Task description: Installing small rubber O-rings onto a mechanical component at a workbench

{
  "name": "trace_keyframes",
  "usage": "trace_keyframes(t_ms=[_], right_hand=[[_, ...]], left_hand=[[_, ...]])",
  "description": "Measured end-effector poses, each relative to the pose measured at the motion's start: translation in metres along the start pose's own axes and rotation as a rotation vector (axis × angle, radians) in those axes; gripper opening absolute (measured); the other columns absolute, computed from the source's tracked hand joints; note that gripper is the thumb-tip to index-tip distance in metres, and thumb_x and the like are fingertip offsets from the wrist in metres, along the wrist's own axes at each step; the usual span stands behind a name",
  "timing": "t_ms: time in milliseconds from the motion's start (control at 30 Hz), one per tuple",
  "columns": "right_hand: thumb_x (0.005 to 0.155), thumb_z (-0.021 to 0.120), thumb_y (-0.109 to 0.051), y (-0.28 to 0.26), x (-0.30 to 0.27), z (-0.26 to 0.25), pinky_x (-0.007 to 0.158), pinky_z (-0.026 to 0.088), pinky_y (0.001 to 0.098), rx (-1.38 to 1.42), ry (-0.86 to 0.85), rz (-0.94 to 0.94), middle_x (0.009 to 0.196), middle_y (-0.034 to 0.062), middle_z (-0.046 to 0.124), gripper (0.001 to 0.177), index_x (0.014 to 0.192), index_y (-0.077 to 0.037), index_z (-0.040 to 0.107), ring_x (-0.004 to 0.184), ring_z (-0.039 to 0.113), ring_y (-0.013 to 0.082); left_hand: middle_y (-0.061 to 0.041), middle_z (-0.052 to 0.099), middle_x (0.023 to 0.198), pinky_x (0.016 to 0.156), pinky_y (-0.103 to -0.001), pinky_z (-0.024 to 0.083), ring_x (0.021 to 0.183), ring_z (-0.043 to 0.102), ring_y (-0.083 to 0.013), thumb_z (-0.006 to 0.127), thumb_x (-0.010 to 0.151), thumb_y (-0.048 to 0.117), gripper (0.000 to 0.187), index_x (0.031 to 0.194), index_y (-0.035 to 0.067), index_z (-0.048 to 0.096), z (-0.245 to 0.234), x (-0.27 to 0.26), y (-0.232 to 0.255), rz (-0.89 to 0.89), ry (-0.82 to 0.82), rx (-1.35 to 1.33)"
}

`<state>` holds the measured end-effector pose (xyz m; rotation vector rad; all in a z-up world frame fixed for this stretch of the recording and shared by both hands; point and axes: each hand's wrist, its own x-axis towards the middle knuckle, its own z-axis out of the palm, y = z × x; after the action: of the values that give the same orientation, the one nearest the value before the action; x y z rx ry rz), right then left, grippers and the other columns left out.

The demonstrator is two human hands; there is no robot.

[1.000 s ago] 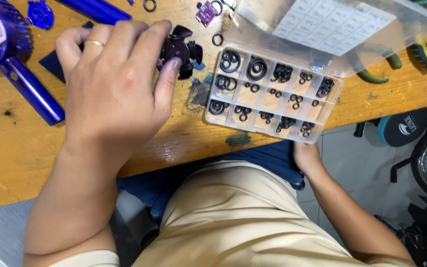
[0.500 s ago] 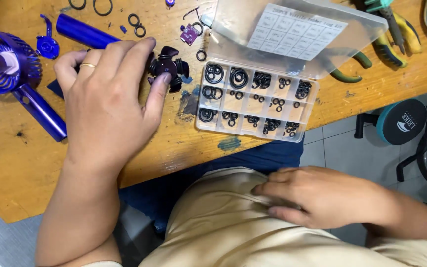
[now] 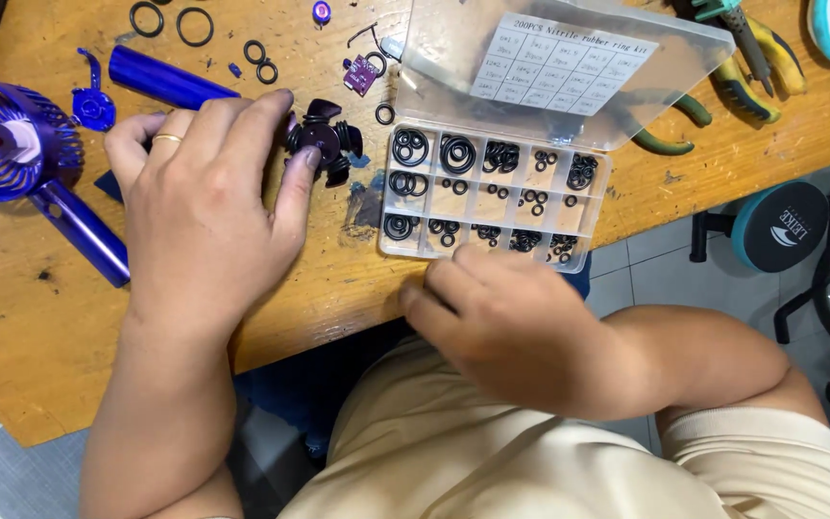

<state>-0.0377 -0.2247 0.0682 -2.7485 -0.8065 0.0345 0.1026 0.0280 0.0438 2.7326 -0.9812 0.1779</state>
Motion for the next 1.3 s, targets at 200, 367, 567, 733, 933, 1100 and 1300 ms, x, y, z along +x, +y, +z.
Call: trace_keyframes(t_ms=[200, 367, 567, 733, 933, 1100, 1300], right_hand=[[0.115, 0.063, -0.015, 0.001, -0.004, 0.004, 0.067, 0.05, 0.0442, 0.005, 0.002, -0.035, 0.093, 0.006, 0.059, 0.013, 0.118, -0.012, 0.076, 0.08, 0.059, 0.0299], [0.12, 0.076, -0.02, 0.027, -0.001, -0.002, 0.053, 0.046, 0.0469, -0.054, 0.088, 0.088, 0.091, 0.0065, 0.062, 0.015, 0.108, -0.011, 0.073, 0.075, 0.059, 0.0314], [0.121, 0.086, -0.025, 0.047, 0.016, 0.001, 0.065, 0.051, 0.0513, -0.007, 0.081, 0.217, 0.096, 0.0105, 0.059, 0.015, 0.119, -0.011, 0.082, 0.087, 0.062, 0.0362], [0.123, 0.077, -0.041, 0.04, 0.032, 0.013, 0.061, 0.055, 0.0554, -0.147, -0.015, 0.265, 0.099, 0.0078, 0.059, 0.027, 0.112, -0.016, 0.077, 0.092, 0.064, 0.0361], [0.121, 0.079, -0.046, 0.042, 0.043, 0.019, 0.06, 0.056, 0.0567, -0.188, -0.09, 0.3, 0.096, 0.0034, 0.064, 0.04, 0.095, -0.017, 0.071, 0.093, 0.066, 0.0354], [0.119, 0.078, -0.043, 0.042, 0.044, 0.023, 0.056, 0.055, 0.0538, -0.251, -0.1, 0.281, 0.096, 0.0011, 0.066, 0.04, 0.089, -0.017, 0.07, 0.091, 0.067, 0.0341], [0.122, 0.08, -0.038, 0.047, 0.047, 0.024, 0.056, 0.054, 0.0496, -0.311, -0.024, 0.209, 0.094, -0.0009, 0.067, 0.043, 0.086, -0.018, 0.069, 0.087, 0.066, 0.0307]], left_hand=[[-0.01, 0.084, 0.127, 0.11, -0.053, 0.041, 0.107, 0.074, -0.0367, 0.081, 0.122, 0.026, 0.032, 0.147, 0.008, 0.086, 0.001, -0.002, 0.001, 0.003, 0.014, 0.001], [-0.008, 0.08, 0.121, 0.109, -0.051, 0.041, 0.104, 0.071, -0.0366, 0.082, 0.12, 0.026, 0.031, 0.147, 0.012, 0.086, 0.002, -0.002, 0.001, -0.01, 0.003, 0.007], [-0.022, 0.062, 0.152, 0.105, -0.063, 0.044, 0.128, 0.06, -0.0466, 0.09, 0.112, 0.02, 0.042, 0.15, 0.006, 0.08, -0.003, 0.005, 0.003, -0.036, 0.031, -0.093], [-0.022, 0.062, 0.154, 0.105, -0.063, 0.044, 0.128, 0.061, -0.0462, 0.087, 0.113, 0.015, 0.039, 0.15, 0.006, 0.08, -0.003, 0.005, 0.003, -0.043, 0.058, -0.093], [-0.02, 0.064, 0.148, 0.102, -0.061, 0.042, 0.126, 0.059, -0.045, 0.087, 0.112, 0.016, 0.031, 0.141, 0.003, 0.084, -0.003, 0.003, -0.002, -0.088, 0.099, -0.056], [-0.013, 0.068, 0.134, 0.102, -0.056, 0.041, 0.114, 0.063, -0.039, 0.085, 0.114, 0.016, 0.019, 0.13, 0.007, 0.086, -0.001, 0.001, -0.001, -0.067, 0.117, -0.064], [-0.011, 0.069, 0.13, 0.1, -0.057, 0.04, 0.113, 0.063, -0.0398, 0.086, 0.11, 0.021, 0.026, 0.132, 0.009, 0.084, 0.001, 0.002, 0.004, -0.019, 0.073, -0.069]])
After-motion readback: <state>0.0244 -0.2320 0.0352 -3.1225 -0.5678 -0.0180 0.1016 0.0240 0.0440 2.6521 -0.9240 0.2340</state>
